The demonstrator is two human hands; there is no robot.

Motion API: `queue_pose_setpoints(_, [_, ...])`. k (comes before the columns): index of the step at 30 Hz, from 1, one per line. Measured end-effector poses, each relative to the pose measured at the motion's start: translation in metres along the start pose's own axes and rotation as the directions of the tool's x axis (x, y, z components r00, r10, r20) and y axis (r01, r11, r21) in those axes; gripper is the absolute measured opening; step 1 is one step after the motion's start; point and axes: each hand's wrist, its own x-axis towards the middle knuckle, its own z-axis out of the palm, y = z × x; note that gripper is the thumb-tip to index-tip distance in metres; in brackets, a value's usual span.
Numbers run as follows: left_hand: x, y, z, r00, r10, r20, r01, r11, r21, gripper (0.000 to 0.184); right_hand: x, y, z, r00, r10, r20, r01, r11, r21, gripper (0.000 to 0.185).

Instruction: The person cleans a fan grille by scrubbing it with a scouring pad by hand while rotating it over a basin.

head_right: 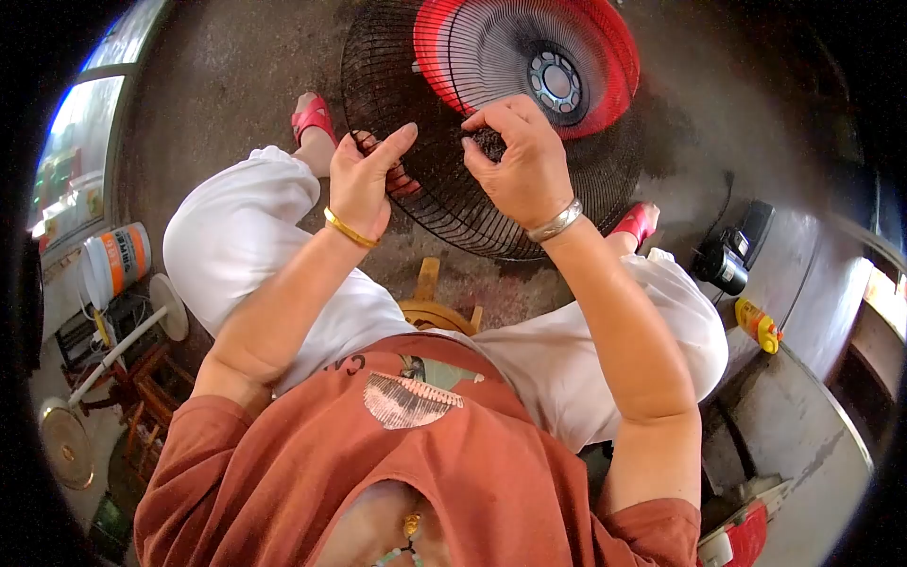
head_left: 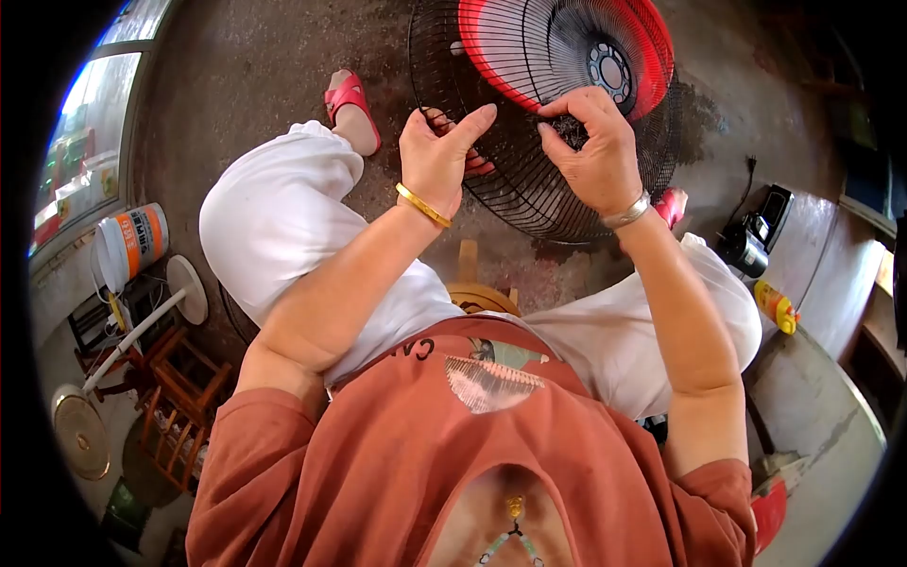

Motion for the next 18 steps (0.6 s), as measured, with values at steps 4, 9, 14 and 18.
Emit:
queue_pose_setpoints(4, [0.003, -0.004, -0.002, 1.000, -0.015, 0.006, 0.015, 1.000, 0.013, 0.046, 0.004, 0.025, 0.000, 0.995, 0.047, -0.085, -0.059, 0.987, -0.149, 0.014])
queue_pose_setpoints(9, [-0.001, 0.003, 0.001, 0.999, 0.032, 0.035, -0.034, 0.999, 0.032, 0.044, 0.004, 0.016, -0.002, 0.988, 0.110, -0.108, -0.120, 0.988, -0.096, 0.014])
queue_pose_setpoints(14, [-0.005, 0.003, 0.004, 1.000, -0.002, 0.010, 0.001, 1.000, 0.022, 0.043, -0.004, -0.004, 0.005, 0.999, 0.004, -0.053, -0.007, 0.999, -0.052, 0.012])
queue_pose_setpoints(18, [-0.001, 0.000, 0.001, 0.999, -0.038, 0.001, 0.038, 0.999, -0.016, 0.043, 0.007, 0.029, -0.002, 0.984, 0.151, -0.099, -0.166, 0.972, -0.167, 0.010])
